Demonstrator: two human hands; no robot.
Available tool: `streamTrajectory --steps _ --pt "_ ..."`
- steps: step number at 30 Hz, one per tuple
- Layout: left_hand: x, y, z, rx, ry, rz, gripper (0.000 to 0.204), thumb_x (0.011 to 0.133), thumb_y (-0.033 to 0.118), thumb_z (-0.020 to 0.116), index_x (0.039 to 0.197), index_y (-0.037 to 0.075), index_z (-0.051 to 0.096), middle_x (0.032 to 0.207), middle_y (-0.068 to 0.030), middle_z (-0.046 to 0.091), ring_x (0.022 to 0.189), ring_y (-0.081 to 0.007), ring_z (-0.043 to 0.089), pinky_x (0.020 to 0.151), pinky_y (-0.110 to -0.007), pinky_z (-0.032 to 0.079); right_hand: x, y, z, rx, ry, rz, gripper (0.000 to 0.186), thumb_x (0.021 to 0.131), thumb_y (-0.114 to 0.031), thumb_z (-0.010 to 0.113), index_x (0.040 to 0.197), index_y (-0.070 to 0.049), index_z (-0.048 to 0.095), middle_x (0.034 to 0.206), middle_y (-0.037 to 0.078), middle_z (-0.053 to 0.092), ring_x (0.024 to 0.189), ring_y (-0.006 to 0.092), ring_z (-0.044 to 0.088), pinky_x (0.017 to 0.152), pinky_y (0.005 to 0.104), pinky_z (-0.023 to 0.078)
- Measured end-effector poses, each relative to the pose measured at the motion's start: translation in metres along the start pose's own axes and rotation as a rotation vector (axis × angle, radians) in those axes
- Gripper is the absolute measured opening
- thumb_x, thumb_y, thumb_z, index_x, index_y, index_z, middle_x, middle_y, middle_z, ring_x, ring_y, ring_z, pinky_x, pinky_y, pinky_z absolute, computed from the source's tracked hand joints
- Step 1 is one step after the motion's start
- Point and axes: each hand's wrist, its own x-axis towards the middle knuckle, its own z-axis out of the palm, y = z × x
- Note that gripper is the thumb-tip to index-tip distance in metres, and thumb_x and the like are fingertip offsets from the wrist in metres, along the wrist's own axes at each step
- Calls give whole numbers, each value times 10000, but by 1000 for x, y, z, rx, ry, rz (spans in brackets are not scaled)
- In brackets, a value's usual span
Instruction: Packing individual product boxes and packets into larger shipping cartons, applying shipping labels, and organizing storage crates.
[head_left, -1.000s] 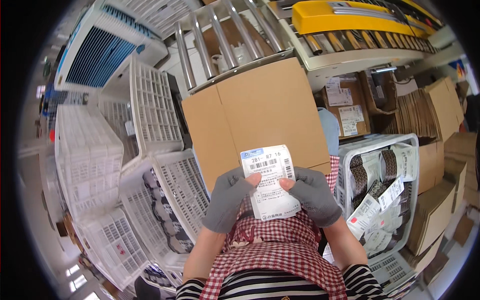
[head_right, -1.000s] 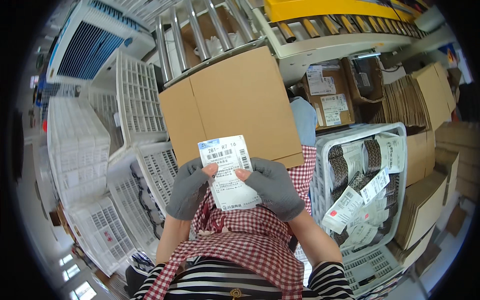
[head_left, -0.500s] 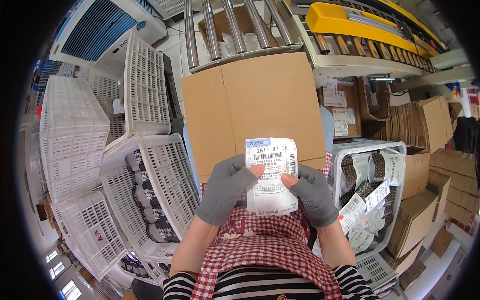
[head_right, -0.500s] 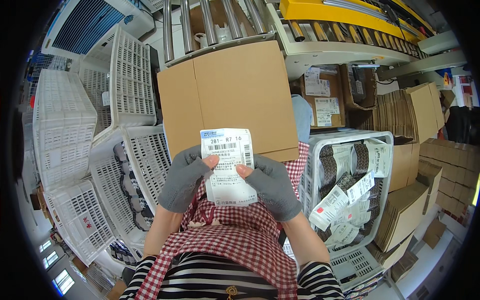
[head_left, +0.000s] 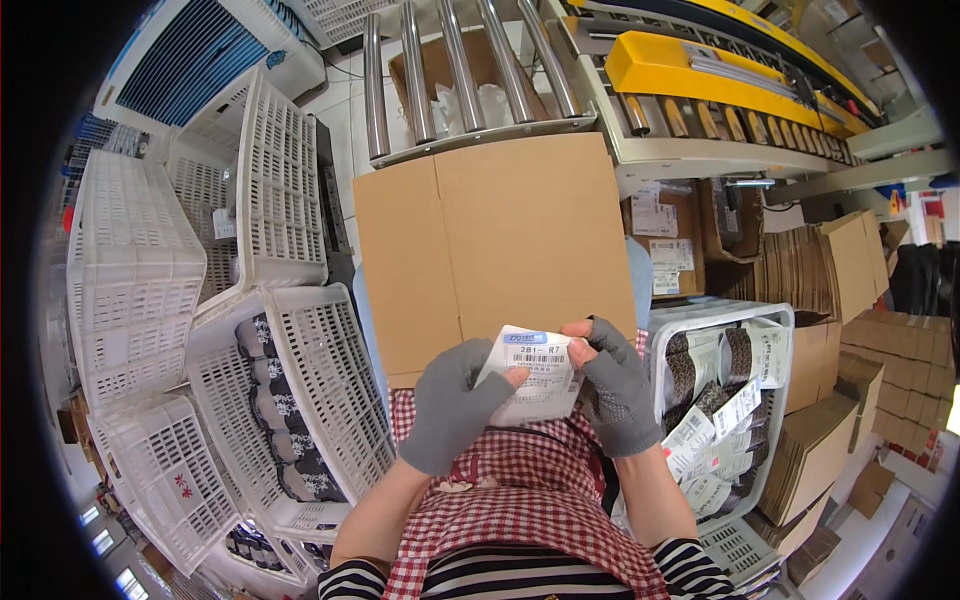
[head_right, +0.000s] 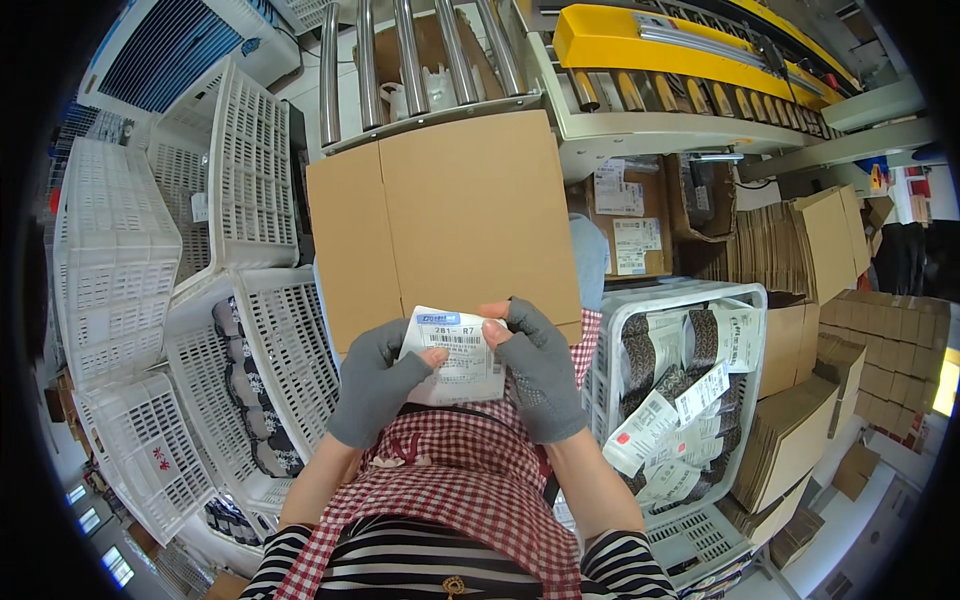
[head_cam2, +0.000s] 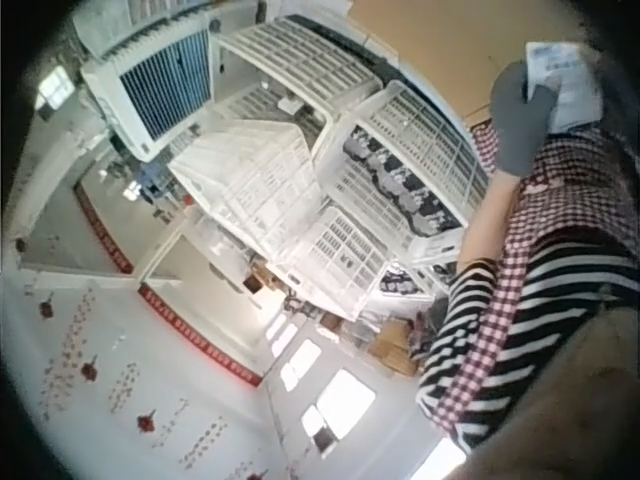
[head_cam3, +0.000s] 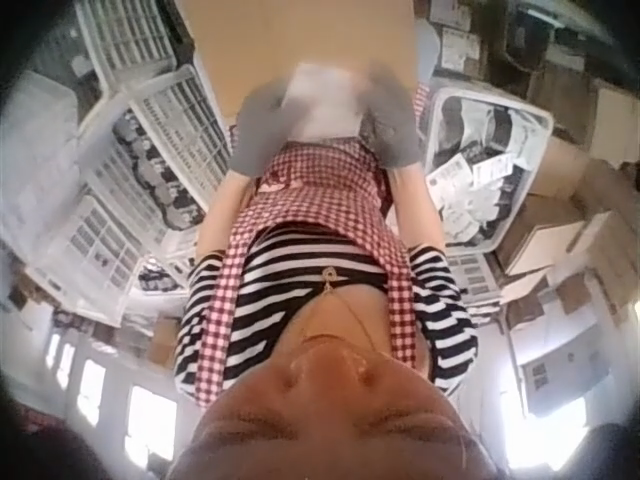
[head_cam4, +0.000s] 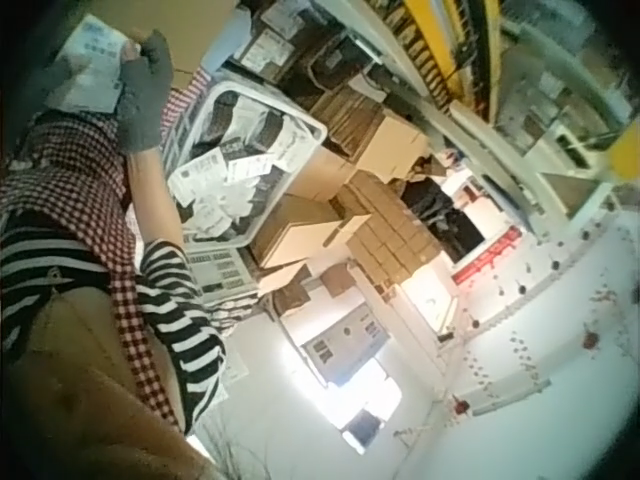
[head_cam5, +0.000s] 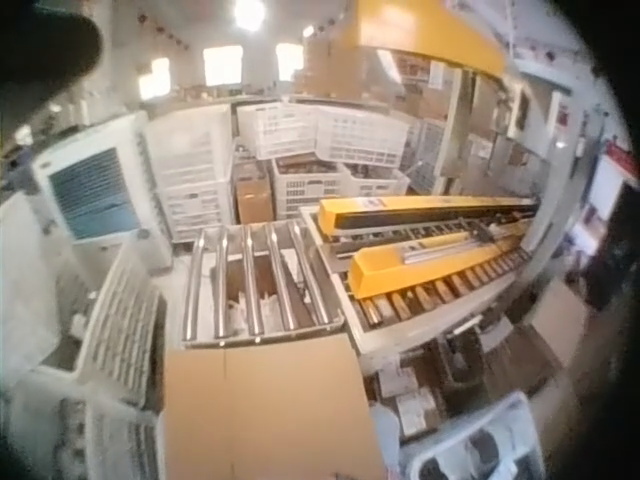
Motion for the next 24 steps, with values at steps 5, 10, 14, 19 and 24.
streamTrajectory --steps 5,10,14,19,24 --pt "4 -2 -1 443 99 199 237 824 174 661 976 -8 672 827 -84 669 728 -108 604 660 -256 471 13 0 0 43 27 115 340 891 -160 605 1159 41 545 1016 63 599 943 126 559 839 260 450" --pt "10 -5 -2 431 121 211 234 800 194 682 921 -6 677 721 -69 645 640 -108 582 588 -252 452 18 0 -2 49 -37 50 300 892 -170 591 1138 -3 554 1026 65 609 962 154 574 854 308 464" --pt "11 -2 0 232 138 137 258 791 274 674 843 22 664 692 -109 604 625 -220 581 588 -309 442 28 2 -6 47 -8 -28 237 905 -145 575 1095 -3 573 985 45 608 919 121 571 816 280 465" --pt "0 -23 -19 490 -84 283 281 784 274 683 901 18 677 699 -90 625 650 -198 595 630 -324 458 91 -36 -37 -86 -65 -339 278 910 -184 597 1118 -1 569 988 78 639 905 194 622 823 312 504" --pt "-11 -39 -80 275 18 -157 285 808 208 652 988 -11 673 822 -97 680 775 -154 639 695 -283 483 151 -114 -26 -223 -399 -152 209 901 -182 601 1044 -32 571 892 43 615 842 136 616 750 283 512"
